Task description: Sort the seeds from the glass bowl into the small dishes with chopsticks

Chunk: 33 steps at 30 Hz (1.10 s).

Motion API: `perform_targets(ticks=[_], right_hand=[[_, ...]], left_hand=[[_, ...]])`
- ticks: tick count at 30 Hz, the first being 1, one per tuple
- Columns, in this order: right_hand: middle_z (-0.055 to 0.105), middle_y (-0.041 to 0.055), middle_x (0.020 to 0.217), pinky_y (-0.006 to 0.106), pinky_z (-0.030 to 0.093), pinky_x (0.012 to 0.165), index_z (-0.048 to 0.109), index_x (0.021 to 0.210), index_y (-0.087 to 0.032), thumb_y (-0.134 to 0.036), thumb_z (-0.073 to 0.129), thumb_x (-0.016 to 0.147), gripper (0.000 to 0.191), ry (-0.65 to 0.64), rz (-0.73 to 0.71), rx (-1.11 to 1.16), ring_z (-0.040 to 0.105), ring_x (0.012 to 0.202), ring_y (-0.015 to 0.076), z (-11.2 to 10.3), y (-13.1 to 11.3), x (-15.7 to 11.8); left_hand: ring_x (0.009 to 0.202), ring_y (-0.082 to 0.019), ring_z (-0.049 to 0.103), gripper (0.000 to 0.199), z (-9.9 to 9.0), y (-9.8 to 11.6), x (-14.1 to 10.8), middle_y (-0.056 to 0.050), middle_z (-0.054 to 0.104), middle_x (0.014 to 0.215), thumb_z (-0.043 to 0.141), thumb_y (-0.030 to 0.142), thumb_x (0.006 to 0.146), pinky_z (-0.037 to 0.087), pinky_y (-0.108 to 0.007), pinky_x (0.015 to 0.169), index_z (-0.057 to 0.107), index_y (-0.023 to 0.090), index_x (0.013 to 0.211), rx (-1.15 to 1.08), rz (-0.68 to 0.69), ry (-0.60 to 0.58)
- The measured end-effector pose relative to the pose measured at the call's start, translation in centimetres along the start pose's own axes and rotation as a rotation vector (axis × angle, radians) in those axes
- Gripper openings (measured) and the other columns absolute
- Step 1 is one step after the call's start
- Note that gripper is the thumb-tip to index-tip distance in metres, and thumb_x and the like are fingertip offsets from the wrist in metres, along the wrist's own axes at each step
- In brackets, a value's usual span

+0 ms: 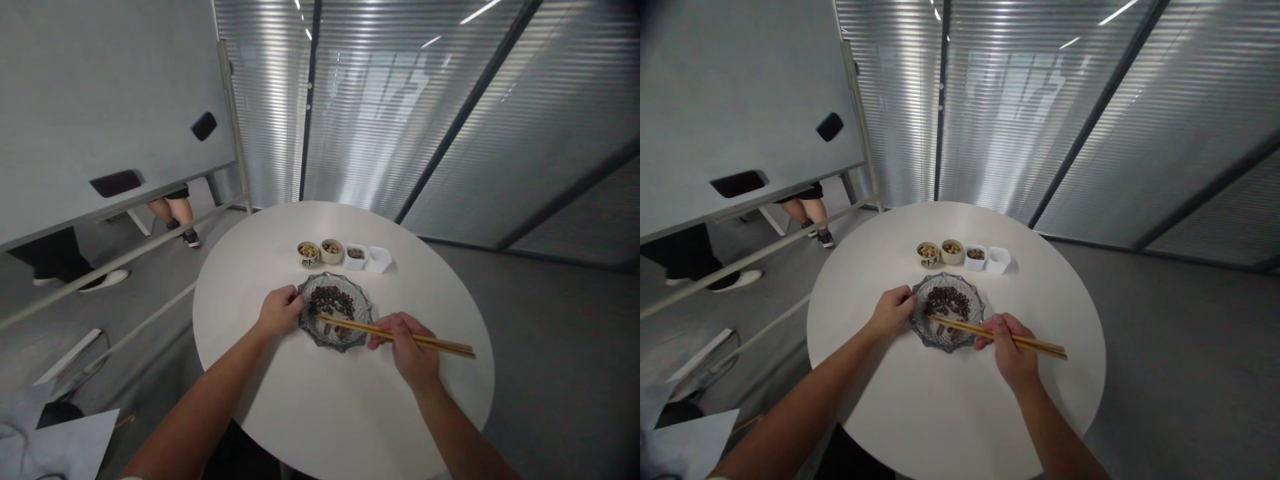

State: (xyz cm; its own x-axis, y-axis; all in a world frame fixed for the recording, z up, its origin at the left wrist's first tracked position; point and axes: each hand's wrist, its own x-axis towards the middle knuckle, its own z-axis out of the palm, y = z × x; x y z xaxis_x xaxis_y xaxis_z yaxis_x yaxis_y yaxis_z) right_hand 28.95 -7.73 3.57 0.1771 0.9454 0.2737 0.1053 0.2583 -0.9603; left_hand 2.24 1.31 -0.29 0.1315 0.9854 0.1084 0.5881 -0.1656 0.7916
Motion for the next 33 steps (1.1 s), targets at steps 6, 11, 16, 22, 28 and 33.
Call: perform_targets(ticks=[6, 11, 16, 22, 28, 33], right_hand=[[0.070, 0.0031, 0.062, 0.031, 0.055, 0.044, 0.068, 0.072, -0.020, -0.051, 0.065, 0.092, 0.037, 0.089, -0.023, 0.153, 0.066, 0.046, 0.0183, -0.4, -0.8, 0.6], [0.067, 0.0029, 0.057, 0.032, 0.054, 0.042, 0.067, 0.069, -0.021, -0.054, 0.066, 0.089, 0.038, 0.224, -0.023, 0.152, 0.063, 0.042, 0.0184, -0.7, -1.9, 1.6], [0.067, 0.0026, 0.056, 0.033, 0.056, 0.040, 0.067, 0.066, -0.021, -0.051, 0.068, 0.088, 0.037, 0.233, -0.074, 0.178, 0.064, 0.040, 0.0190, -0.8, -2.8, 1.9], [0.068, 0.0018, 0.057, 0.032, 0.056, 0.037, 0.067, 0.068, -0.018, -0.044, 0.072, 0.087, 0.034, 0.349, -0.197, 0.250, 0.063, 0.038, 0.0177, -1.9, -3.0, 4.5], [0.062, -0.0004, 0.050, 0.028, 0.056, 0.038, 0.061, 0.067, -0.017, -0.051, 0.069, 0.087, 0.040, 0.529, -0.207, 0.198, 0.061, 0.036, 0.0155, -2.8, -1.0, 11.8], [0.064, -0.0020, 0.051, 0.025, 0.055, 0.037, 0.060, 0.073, -0.017, -0.054, 0.072, 0.083, 0.040, 0.486, -0.081, 0.183, 0.061, 0.035, 0.0144, -2.6, 1.3, 14.6]], left_hand=[[0.061, -0.012, 0.045, 0.028, -0.1, 0.1, 0.0, 0.004, 0.047, 0.060, 0.051, 0.040, 0.086, 0.029, -0.025, 0.058, 0.053, 0.019, 0.067, 0.005, -0.003, -0.013], [0.062, -0.013, 0.045, 0.028, -0.2, 0.3, 0.0, 0.004, 0.047, 0.061, 0.050, 0.039, 0.086, 0.029, -0.025, 0.058, 0.053, 0.020, 0.066, -0.003, -0.004, -0.007], [0.063, -0.013, 0.045, 0.028, -0.2, 0.4, 0.0, 0.003, 0.048, 0.061, 0.050, 0.039, 0.086, 0.030, -0.025, 0.059, 0.053, 0.020, 0.066, -0.007, -0.011, -0.013], [0.062, -0.013, 0.045, 0.027, -0.3, 0.5, 0.0, 0.003, 0.048, 0.061, 0.049, 0.039, 0.085, 0.028, -0.026, 0.059, 0.052, 0.020, 0.066, 0.021, 0.007, -0.019], [0.062, -0.013, 0.045, 0.028, -0.2, 0.3, 0.0, 0.003, 0.048, 0.061, 0.050, 0.039, 0.086, 0.028, -0.026, 0.059, 0.053, 0.019, 0.066, 0.012, 0.017, -0.007], [0.063, -0.013, 0.045, 0.028, -0.4, 0.5, 0.1, 0.003, 0.047, 0.061, 0.050, 0.037, 0.086, 0.028, -0.026, 0.060, 0.052, 0.019, 0.065, 0.036, 0.028, -0.013]])
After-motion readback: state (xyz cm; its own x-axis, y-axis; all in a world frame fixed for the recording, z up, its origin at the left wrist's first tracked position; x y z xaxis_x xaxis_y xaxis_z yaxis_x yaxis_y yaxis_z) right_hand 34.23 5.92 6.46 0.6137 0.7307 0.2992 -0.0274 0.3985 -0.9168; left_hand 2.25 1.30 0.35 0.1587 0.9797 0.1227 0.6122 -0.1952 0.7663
